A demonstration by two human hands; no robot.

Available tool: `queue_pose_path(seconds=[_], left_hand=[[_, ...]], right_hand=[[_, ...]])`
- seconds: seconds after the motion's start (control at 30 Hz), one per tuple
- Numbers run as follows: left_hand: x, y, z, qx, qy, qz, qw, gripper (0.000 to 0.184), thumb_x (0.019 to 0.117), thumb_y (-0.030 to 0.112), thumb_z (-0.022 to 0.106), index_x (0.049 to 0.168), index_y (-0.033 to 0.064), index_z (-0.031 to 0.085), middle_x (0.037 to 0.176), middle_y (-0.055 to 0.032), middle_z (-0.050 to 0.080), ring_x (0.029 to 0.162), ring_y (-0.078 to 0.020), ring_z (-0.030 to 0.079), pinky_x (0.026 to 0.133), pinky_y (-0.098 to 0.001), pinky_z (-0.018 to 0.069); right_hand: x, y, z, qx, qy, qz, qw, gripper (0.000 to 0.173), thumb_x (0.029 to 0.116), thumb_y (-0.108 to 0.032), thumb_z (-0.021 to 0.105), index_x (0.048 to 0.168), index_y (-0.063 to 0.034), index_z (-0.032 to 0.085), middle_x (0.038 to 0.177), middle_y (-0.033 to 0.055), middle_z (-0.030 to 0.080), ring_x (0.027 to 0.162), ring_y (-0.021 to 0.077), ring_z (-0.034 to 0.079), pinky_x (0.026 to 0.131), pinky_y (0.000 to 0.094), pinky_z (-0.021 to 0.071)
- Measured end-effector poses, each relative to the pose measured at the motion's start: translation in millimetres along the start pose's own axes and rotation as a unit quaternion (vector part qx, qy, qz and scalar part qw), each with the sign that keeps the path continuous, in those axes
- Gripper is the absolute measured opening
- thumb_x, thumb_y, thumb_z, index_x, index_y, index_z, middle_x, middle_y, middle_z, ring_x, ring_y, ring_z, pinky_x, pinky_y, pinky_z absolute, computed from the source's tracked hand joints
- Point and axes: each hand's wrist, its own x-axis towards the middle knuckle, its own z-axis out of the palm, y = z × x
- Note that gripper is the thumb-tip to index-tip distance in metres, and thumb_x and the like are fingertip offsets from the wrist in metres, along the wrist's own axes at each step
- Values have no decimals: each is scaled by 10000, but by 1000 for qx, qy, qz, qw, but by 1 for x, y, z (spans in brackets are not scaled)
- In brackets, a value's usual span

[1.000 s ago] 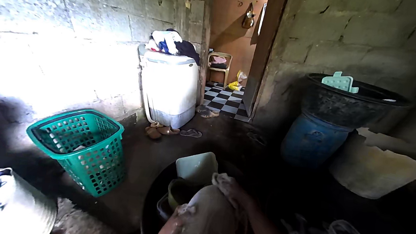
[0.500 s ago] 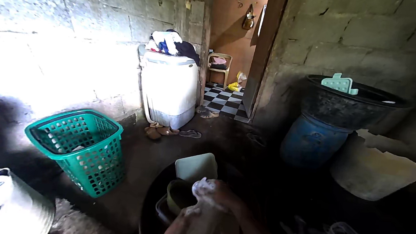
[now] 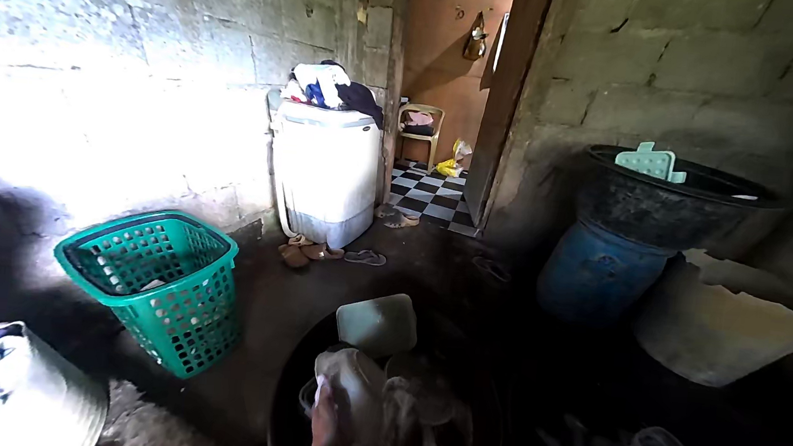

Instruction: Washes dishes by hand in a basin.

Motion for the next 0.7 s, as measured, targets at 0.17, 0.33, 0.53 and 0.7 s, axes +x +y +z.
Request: queue_pose_path(seconds=[0.17, 0.33, 0.53, 0.7], left_hand=[[-6, -9, 1, 156, -42, 68, 984, 458, 1120, 198, 284, 1283, -154, 527, 1142, -277, 623, 1042, -262, 622, 954, -418, 505], [-5, -8, -3, 174, -139, 58, 973, 337, 1085, 123, 391, 1197, -131, 582, 1040, -211, 648, 947, -210, 631, 888, -384, 527], [-15, 16, -15, 124, -235, -9, 964, 356, 1067, 202, 486, 1314, -49, 536, 1054, -119, 688, 917, -124, 680, 847, -329, 585], [-3, 12, -30, 25, -282, 4, 959, 417, 996, 277, 512, 1308, 4, 547, 1038, -43, 733, 931, -83, 709, 868, -301, 603]], right_hand=[[8, -29, 15, -103, -53, -173, 978, 323, 942, -138, 655, 1212, 33, 699, 1253, 211, 695, 1214, 330, 656, 1067, 447, 517], [62, -107, -18, -212, -267, 32, 939, 449, 1010, -201, 592, 1396, 28, 579, 1401, 252, 594, 1341, 378, 548, 1134, 522, 423], [124, -65, -62, -21, -253, 180, 950, 363, 1066, -206, 548, 1339, 30, 586, 1210, 214, 654, 1075, 271, 633, 969, 444, 504], [118, -17, -100, 40, -223, 174, 958, 375, 1075, -115, 492, 1418, 32, 533, 1396, 183, 597, 1256, 182, 572, 1103, 329, 425]])
